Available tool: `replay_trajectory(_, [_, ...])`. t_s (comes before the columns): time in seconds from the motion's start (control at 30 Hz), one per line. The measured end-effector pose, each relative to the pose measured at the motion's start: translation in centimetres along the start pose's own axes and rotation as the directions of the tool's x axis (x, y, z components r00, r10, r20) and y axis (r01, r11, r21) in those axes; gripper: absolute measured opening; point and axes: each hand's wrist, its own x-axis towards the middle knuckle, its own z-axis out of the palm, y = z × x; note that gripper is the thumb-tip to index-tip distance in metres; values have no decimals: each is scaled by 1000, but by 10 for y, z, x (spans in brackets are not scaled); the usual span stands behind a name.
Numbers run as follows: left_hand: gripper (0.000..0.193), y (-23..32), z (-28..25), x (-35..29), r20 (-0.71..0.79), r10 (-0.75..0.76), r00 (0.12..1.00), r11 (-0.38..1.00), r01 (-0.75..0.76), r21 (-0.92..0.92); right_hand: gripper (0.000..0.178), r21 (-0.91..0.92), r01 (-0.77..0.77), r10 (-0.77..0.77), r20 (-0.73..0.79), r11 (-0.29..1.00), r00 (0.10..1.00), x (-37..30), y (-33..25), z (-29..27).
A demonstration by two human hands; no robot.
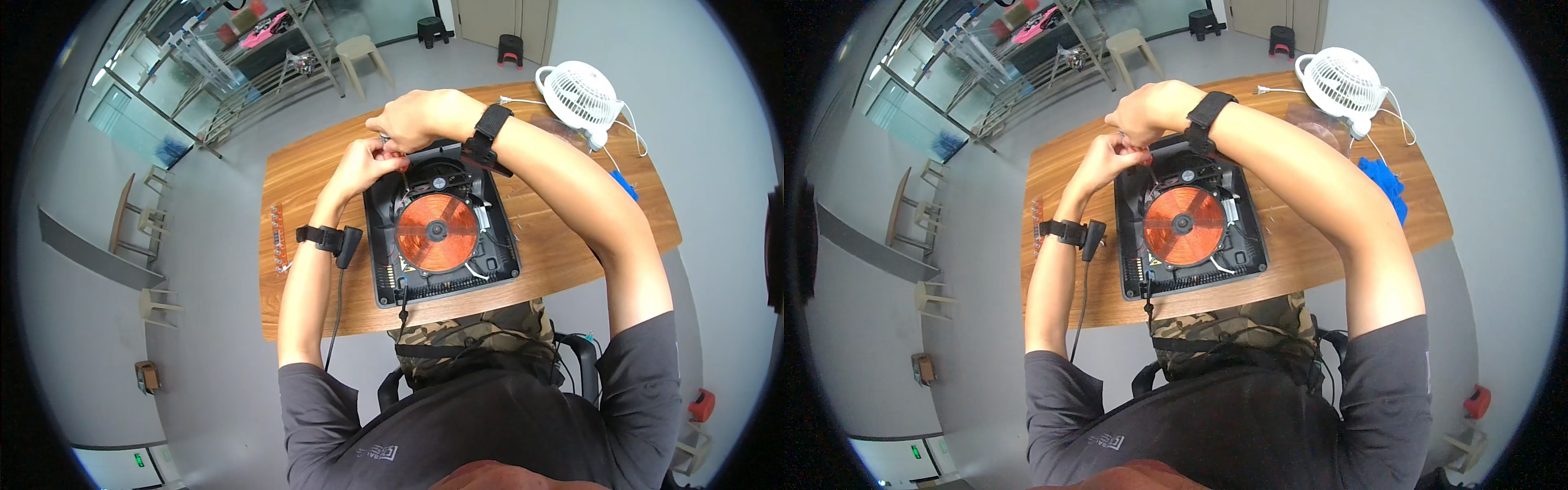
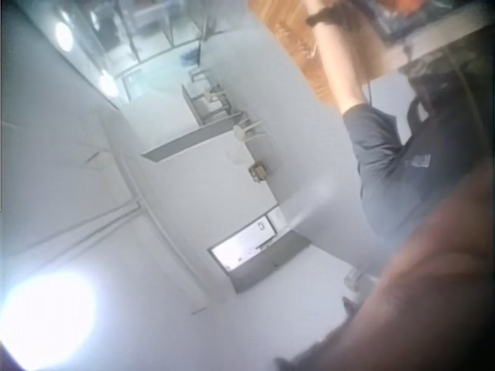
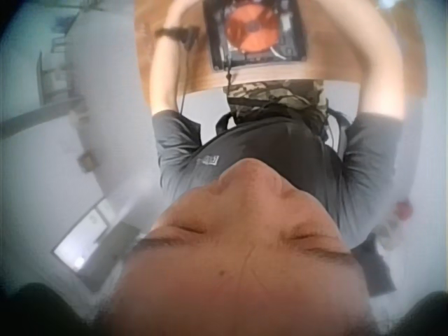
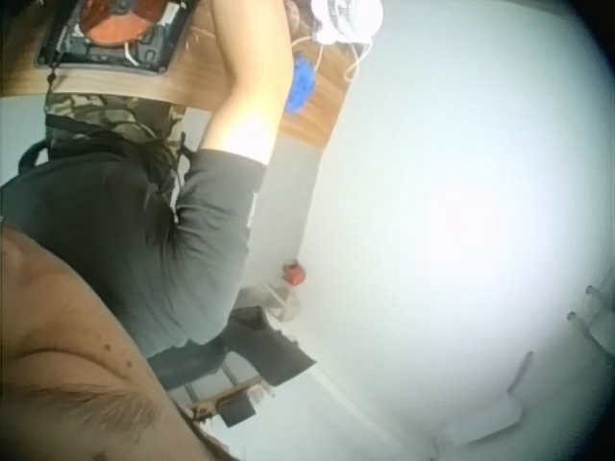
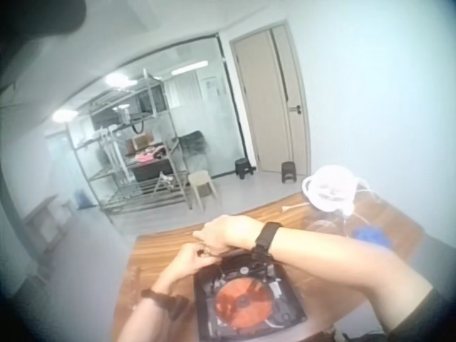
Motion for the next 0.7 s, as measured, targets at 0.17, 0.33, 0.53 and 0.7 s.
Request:
replay_trajectory(0.17, [18, 7, 1, -4, -55, 96, 994, 990, -89, 113, 44, -29, -16, 17, 33, 999, 999, 7, -11, -3])
replay_trajectory(0.33, [16, 24, 4, -18, -131, 77, 988, 994, -66, 86, 45, -84, -43, 54, 130, 996, 990, 13, -21, -14])
replay_trajectory(0.53, [19, 4, 0, -13, -170, -10, 985, 997, -3, -78, 53, 1, -52, 51, 98, 999, 994, 13, -17, -9])
replay_trajectory(0.7, [22, 5, 0, -12, -107, -48, 993, 995, 57, 82, 48, -22, -25, 28, 149, 999, 988, 20, -8, -14])
